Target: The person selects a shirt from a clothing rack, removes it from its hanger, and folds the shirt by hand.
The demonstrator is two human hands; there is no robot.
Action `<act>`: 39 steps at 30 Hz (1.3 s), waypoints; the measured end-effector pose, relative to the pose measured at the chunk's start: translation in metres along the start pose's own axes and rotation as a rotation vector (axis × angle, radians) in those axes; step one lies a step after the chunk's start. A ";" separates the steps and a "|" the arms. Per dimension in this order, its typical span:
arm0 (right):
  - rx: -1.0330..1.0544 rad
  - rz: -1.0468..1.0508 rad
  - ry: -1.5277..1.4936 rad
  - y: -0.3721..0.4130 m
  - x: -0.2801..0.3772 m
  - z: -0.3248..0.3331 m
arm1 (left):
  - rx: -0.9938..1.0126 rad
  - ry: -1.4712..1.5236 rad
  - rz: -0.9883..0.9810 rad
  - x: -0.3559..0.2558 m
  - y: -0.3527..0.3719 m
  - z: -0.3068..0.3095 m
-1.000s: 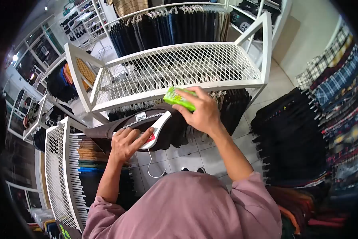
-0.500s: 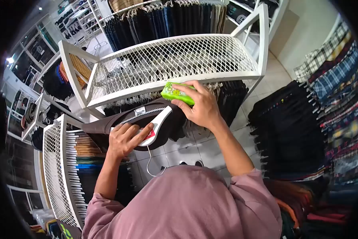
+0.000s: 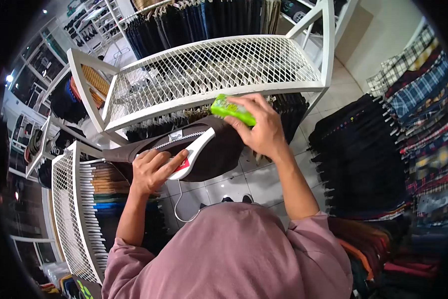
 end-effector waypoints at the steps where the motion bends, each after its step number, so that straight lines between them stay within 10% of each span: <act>1: -0.023 -0.045 0.012 -0.001 -0.020 0.003 | 0.009 -0.007 -0.005 0.002 0.000 0.001; 5: -0.165 -0.364 0.245 0.022 -0.087 0.015 | 0.052 0.233 0.112 0.013 -0.004 -0.002; 12: -0.263 0.147 0.035 0.031 -0.002 -0.020 | 0.144 1.259 0.766 0.019 -0.012 -0.017; 18: -0.481 -0.291 0.186 0.057 -0.086 -0.018 | 0.116 1.321 0.767 0.027 -0.012 -0.034; 28: -0.373 0.069 0.382 0.060 -0.040 -0.027 | 0.206 1.704 1.101 0.026 -0.035 -0.051; 34: -0.700 -0.374 0.241 0.085 -0.107 0.005 | 0.176 1.689 1.121 0.026 -0.040 -0.063; 39: -0.477 0.010 0.340 0.071 -0.051 -0.010 | 0.217 1.710 1.121 0.020 -0.061 -0.069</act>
Point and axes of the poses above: each hand's wrist, its own y-axis away from the middle knuckle, its own z-axis out of the back of the hand, x = y × z, the point moved 3 cm from there along -y, towards the middle knuckle, and after that the axes turned 13 degrees about x, right-handed, at the moved point
